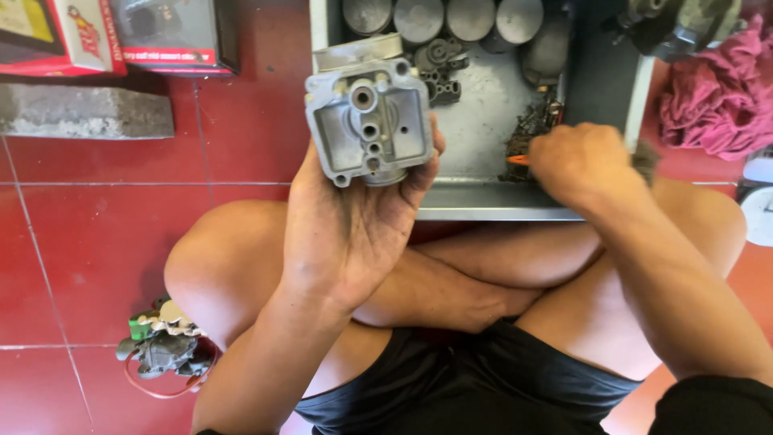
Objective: The person sits on the floor and cleans several carburetor parts using a brush and a screwdriver. They scrub the exterior and interior of the parts, then use the screwdriver to clean small holes and passages. The parts are handled one at a time and placed into a metal tray.
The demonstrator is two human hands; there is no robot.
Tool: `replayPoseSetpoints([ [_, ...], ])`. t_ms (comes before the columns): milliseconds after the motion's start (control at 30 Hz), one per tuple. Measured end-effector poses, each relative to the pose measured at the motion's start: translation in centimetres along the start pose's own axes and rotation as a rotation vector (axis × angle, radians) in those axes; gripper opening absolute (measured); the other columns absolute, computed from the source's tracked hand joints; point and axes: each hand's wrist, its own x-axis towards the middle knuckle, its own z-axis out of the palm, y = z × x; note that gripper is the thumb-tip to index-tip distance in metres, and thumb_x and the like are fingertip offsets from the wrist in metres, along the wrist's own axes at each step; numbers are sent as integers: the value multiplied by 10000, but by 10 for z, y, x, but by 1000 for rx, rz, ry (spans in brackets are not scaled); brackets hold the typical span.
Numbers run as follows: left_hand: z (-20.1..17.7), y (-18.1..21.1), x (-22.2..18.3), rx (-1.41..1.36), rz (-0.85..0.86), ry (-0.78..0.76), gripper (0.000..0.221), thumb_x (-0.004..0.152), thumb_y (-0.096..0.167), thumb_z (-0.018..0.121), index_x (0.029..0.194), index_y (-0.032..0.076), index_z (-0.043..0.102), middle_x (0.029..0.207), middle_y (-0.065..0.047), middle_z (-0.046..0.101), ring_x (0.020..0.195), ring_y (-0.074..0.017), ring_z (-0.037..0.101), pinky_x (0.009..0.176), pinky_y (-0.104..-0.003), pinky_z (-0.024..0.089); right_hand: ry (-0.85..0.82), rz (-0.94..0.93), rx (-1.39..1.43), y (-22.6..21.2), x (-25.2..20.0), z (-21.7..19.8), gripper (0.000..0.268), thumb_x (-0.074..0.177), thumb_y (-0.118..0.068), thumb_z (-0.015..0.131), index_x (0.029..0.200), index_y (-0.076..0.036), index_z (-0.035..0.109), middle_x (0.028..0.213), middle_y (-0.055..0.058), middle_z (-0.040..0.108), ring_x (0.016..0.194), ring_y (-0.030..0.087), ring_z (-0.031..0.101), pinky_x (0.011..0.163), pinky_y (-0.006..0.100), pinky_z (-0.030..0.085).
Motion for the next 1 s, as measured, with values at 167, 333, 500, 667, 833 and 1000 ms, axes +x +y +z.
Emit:
replayPoseSetpoints([
  [167,1,1,2,24,4,24,472,1082,325,500,1321,-71,593,1197,-257,669,1097,-353,662,943,-394,601,341,-11,78,23,-26,6,349,1085,-349,438,984,-190,732,830,70,759,742,333,772,583,451,608],
  [333,3,2,2,54,3,18,419,1085,259,483,1273,-97,597,1126,-283,671,1002,-358,679,899,-376,612,486,115,419,68,-85,-18,305,1131,-343,614,1034,-64,691,938,171,750,894,427,720,753,541,553],
  [500,4,1,2,51,7,25,414,1071,246,504,1274,-104,593,1124,-292,663,1030,-347,664,911,-382,612,876,-163,1016,92,-105,6,184,1255,109,558,1226,133,738,1017,220,622,747,256,600,719,354,498],
  [667,6,-2,2,135,18,114,448,1056,297,494,1260,-81,619,1111,-265,684,987,-339,679,860,-368,604,1189,-212,1223,74,-107,33,419,1373,-148,399,1321,194,635,1313,305,592,1142,361,541,1062,437,415],
  [833,6,-7,8,137,14,143,455,1046,314,500,1251,-75,617,1085,-265,674,945,-338,671,832,-359,595,1031,-128,1219,24,-82,19,90,1124,38,760,1204,13,727,1147,133,705,1038,217,637,902,316,471],
  [1000,9,-9,9,179,39,181,443,1028,328,518,1227,-53,627,1082,-247,675,950,-330,667,813,-347,592,763,-413,595,-23,-63,27,276,987,-110,569,1252,-104,645,846,96,636,767,330,610,748,428,472],
])
